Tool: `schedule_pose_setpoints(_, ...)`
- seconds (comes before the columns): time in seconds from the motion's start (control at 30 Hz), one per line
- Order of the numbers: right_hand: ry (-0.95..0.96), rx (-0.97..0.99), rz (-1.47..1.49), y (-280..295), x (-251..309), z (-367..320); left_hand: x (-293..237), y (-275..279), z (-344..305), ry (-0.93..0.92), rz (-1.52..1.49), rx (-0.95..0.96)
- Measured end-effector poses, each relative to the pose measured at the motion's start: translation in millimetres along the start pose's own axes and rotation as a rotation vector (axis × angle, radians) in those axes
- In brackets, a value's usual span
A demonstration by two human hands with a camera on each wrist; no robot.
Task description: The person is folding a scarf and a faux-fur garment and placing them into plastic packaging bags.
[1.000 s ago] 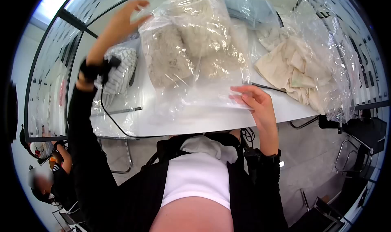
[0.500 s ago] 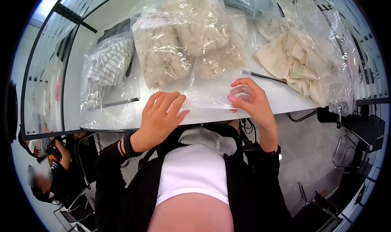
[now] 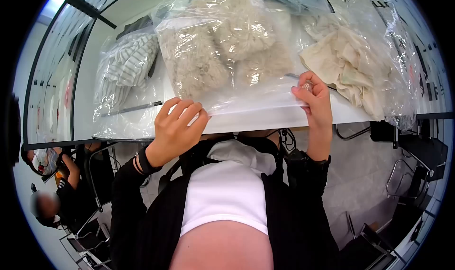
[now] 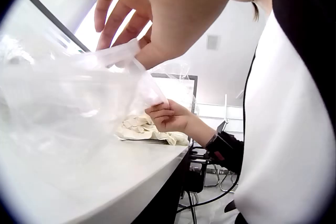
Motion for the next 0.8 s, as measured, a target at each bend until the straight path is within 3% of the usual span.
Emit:
schedule_pose_setpoints(0.37, 0.104, 0.025, -0.04, -3, 6, -3, 5, 17, -19, -0.009, 0.098, -0.01)
schedule_pose_setpoints(0.8, 0.049, -0.025, -0.216, -1, 14, -11, 15, 10, -34, 0.103, -0.159, -0.001)
Point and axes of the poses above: each hand's wrist, its own z-axis towards the middle knuckle, its own y-axis out of the back of the hand, x = y × z, the point moved 4 cm from there along z, towards the middle knuckle, and after that the axes turned 12 degrees about x, right-handed, at the moved point
